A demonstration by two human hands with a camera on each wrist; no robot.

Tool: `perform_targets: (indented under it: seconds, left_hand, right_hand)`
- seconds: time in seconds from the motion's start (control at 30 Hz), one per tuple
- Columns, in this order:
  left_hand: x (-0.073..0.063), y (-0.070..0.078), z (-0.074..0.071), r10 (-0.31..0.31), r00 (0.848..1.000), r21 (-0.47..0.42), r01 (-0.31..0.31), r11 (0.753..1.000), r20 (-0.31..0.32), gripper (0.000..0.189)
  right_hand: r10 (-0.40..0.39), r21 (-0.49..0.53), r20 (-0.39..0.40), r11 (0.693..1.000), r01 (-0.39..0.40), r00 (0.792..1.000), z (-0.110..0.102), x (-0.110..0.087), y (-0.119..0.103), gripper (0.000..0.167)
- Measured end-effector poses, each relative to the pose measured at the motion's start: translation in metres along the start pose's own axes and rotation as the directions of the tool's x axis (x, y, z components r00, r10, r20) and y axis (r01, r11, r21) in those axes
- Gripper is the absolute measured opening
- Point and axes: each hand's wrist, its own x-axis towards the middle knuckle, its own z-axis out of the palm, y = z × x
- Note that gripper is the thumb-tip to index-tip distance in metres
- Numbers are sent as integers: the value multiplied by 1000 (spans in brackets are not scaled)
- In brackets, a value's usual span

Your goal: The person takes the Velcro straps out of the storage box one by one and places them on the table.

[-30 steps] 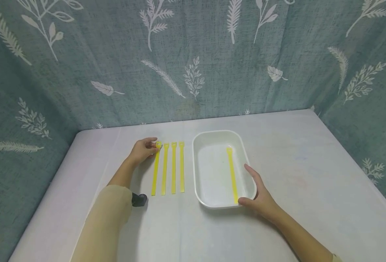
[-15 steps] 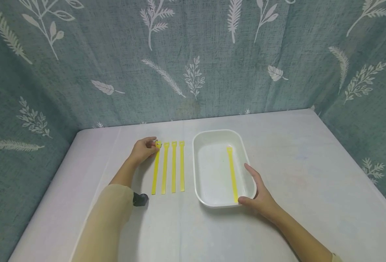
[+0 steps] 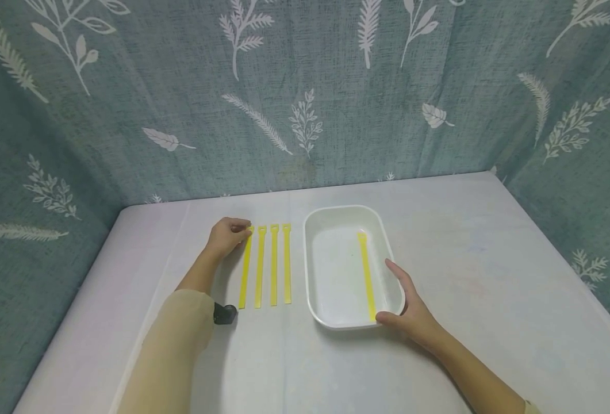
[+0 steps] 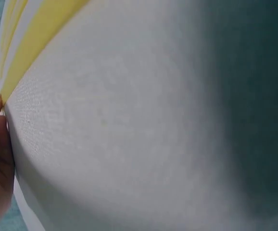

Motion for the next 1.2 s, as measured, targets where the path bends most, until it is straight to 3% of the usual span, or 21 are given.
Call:
perform_targets:
  seconds: [0.3,0.77,0.97,1.2]
  left_hand:
    - [-1,1,0,-15,999,29,16,999,-31,31]
    - [-2,6,2,-100,994,-60,97,993,-51,32]
    - [-3,15,-2,-113,994,-130,113,985,13,45]
    - [-2,30,-12,-106,987,-73,115,991,118,56]
  right_hand:
    - [2,19,14,1000,-2,1000,0,0,0,101]
    - [3,-2,5,1000,-3,1000,1,0,1,102]
    - [-5,7,5,1000,5,1000,0,0,2,101]
    - [14,15,-1,1000,-14,1000,0,1,1,102]
